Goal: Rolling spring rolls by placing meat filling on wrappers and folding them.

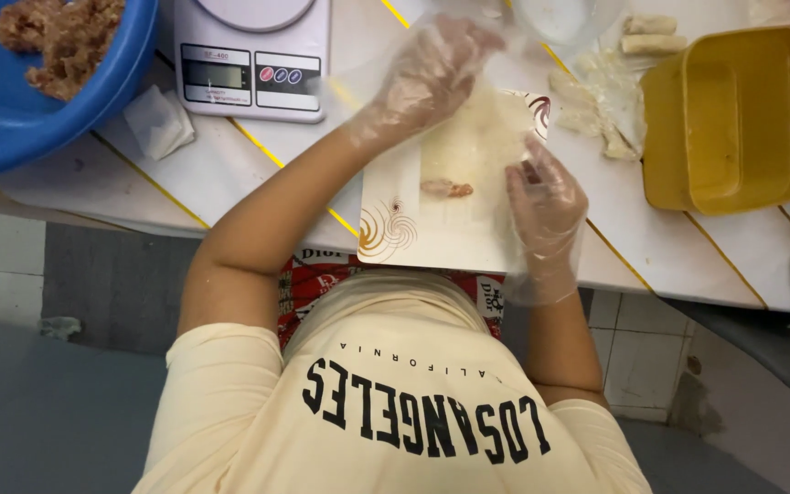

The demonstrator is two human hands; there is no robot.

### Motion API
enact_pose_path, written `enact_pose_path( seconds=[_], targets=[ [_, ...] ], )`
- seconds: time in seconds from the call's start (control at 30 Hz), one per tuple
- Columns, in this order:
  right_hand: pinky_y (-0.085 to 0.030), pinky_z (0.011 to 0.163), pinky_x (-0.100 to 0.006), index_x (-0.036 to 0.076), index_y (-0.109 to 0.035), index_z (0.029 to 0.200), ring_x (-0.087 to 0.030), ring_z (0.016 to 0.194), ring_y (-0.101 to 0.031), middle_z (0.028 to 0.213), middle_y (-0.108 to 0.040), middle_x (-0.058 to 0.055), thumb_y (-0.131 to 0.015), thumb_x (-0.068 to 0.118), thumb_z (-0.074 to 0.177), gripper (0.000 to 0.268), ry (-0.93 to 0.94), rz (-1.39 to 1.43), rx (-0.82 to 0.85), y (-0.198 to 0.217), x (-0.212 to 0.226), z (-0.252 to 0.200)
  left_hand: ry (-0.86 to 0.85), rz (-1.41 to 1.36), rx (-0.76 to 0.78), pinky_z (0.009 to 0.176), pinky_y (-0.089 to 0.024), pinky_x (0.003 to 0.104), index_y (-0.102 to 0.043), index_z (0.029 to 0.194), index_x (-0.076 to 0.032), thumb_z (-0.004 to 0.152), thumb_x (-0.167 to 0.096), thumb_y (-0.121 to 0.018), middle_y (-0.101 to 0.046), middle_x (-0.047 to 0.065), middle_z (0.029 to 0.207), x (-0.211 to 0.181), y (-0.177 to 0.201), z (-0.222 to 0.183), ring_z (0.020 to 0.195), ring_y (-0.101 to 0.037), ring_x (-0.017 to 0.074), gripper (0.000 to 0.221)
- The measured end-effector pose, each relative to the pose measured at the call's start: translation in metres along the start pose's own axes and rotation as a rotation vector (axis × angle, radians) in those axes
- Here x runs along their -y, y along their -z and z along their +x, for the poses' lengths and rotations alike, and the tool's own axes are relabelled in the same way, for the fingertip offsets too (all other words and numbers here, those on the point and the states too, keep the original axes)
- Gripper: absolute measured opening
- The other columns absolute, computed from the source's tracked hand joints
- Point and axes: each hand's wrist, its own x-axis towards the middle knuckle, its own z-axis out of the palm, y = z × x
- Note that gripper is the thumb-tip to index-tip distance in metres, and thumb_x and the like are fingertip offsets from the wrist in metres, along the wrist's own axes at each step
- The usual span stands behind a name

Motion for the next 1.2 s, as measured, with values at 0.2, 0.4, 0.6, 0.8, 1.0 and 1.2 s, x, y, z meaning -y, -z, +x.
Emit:
enact_pose_path(
  seconds=[0.2, 0.4, 0.6, 0.8, 1.0, 1.2],
  targets=[
    [-0.049, 0.041, -0.016, 0.015, -0.041, 0.124, -0.008, 0.05, -0.048, 0.069, -0.058, -0.003, -0.064, -0.015, 0.079, 0.059, 0.141, -0.315, -0.011, -0.028, -0.005, -0.004, 0.74, -0.711, 0.024, 0.04, -0.024, 0.018, -0.053, 0.082, -0.022, 0.077, -0.025, -0.06, -0.03, -0.01, 0.046, -0.054, 0.074, -0.001, 0.042, -0.024, 0.0047, 0.009],
    [-0.05, 0.035, -0.017, 0.01, -0.038, 0.123, -0.011, 0.041, -0.048, 0.065, -0.055, -0.008, -0.05, -0.003, 0.092, 0.036, 0.292, -0.176, -0.024, -0.05, -0.006, -0.004, 0.8, -0.526, 0.415, 0.056, -0.048, 0.022, -0.044, 0.108, -0.019, 0.061, -0.054, -0.061, -0.06, 0.001, 0.084, -0.059, 0.083, 0.009, 0.07, -0.059, 0.0117, 0.061],
    [-0.055, 0.047, -0.018, 0.021, -0.023, 0.133, -0.009, 0.048, -0.038, 0.064, -0.044, 0.002, -0.064, 0.014, 0.088, 0.061, 0.296, -0.192, 0.084, -0.046, 0.02, 0.01, 0.894, -0.554, 0.458, 0.058, -0.047, 0.019, -0.05, 0.111, -0.026, 0.061, -0.009, -0.063, -0.059, -0.008, 0.065, -0.051, 0.061, 0.002, 0.061, -0.056, 0.0064, 0.054],
    [-0.055, 0.079, -0.027, 0.019, -0.028, 0.13, -0.019, 0.086, -0.062, 0.106, -0.058, -0.009, -0.063, -0.002, 0.084, 0.061, 0.307, -0.042, 0.159, -0.03, 0.002, 0.009, 0.735, -0.573, 0.201, 0.068, -0.045, 0.016, -0.056, 0.097, -0.022, 0.058, -0.007, -0.056, -0.062, -0.002, 0.097, -0.03, 0.032, -0.016, 0.089, -0.058, 0.0122, 0.041],
    [-0.056, 0.067, -0.028, -0.001, -0.058, 0.095, -0.025, 0.079, -0.062, 0.09, -0.062, -0.018, -0.062, 0.003, 0.079, 0.018, 0.215, -0.163, 0.36, -0.021, 0.026, 0.014, 0.754, -0.7, 0.057, 0.058, -0.044, 0.009, -0.057, 0.105, -0.022, 0.077, -0.026, -0.062, -0.06, -0.008, 0.098, -0.042, 0.043, -0.005, 0.072, -0.059, 0.0015, 0.029],
    [-0.055, 0.068, -0.031, 0.0, -0.057, 0.096, -0.027, 0.086, -0.059, 0.099, -0.058, -0.018, -0.069, 0.008, 0.075, 0.026, 0.223, -0.244, 0.357, -0.019, 0.028, 0.01, 0.619, -0.191, 0.169, 0.044, -0.044, 0.032, -0.046, 0.095, -0.025, 0.063, -0.025, -0.054, -0.05, 0.004, 0.082, -0.041, 0.017, 0.007, 0.059, -0.052, 0.0209, 0.033]
  ],
)
